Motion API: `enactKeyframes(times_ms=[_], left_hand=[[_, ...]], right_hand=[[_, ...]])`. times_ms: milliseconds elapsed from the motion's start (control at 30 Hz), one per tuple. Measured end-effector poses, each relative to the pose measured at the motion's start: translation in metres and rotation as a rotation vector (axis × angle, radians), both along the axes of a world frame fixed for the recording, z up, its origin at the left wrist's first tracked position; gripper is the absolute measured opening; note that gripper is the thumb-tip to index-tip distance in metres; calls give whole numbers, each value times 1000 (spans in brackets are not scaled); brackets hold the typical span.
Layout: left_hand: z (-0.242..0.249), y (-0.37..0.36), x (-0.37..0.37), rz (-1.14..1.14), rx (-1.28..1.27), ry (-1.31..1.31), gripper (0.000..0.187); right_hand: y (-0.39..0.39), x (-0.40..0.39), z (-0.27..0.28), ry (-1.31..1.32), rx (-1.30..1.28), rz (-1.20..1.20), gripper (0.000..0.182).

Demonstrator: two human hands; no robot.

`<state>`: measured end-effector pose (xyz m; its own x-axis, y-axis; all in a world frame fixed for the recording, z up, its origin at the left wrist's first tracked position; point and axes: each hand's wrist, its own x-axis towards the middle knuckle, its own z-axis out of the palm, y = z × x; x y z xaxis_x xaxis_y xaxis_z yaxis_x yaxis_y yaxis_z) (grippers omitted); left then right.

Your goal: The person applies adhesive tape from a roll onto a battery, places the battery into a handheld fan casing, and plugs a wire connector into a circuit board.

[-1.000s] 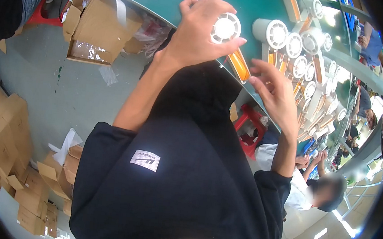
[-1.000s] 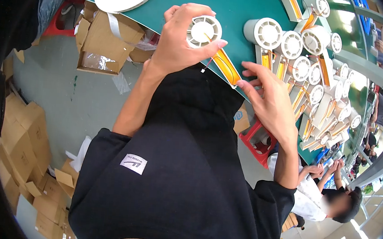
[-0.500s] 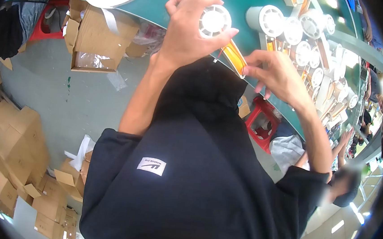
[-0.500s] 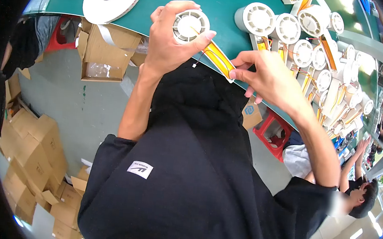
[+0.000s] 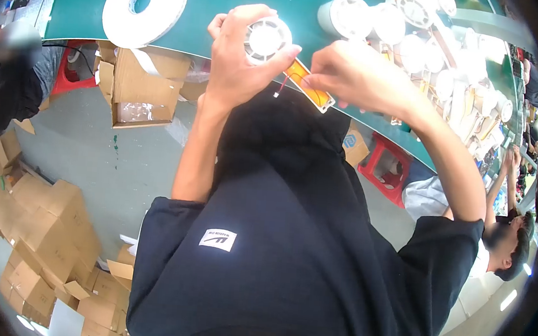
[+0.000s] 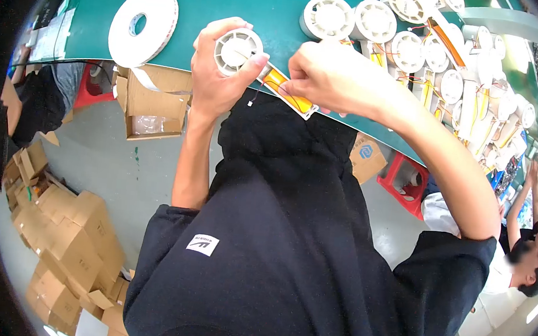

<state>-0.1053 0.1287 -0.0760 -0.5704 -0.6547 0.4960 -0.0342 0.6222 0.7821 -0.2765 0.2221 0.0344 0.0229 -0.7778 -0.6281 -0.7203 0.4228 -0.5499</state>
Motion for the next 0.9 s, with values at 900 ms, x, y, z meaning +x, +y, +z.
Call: enactKeyframes(times_ms=[900], left_hand=[[31, -84, -94, -234, 164, -158, 52]], right_hand=[[151, 48, -48, -84, -984, -523, 29]])
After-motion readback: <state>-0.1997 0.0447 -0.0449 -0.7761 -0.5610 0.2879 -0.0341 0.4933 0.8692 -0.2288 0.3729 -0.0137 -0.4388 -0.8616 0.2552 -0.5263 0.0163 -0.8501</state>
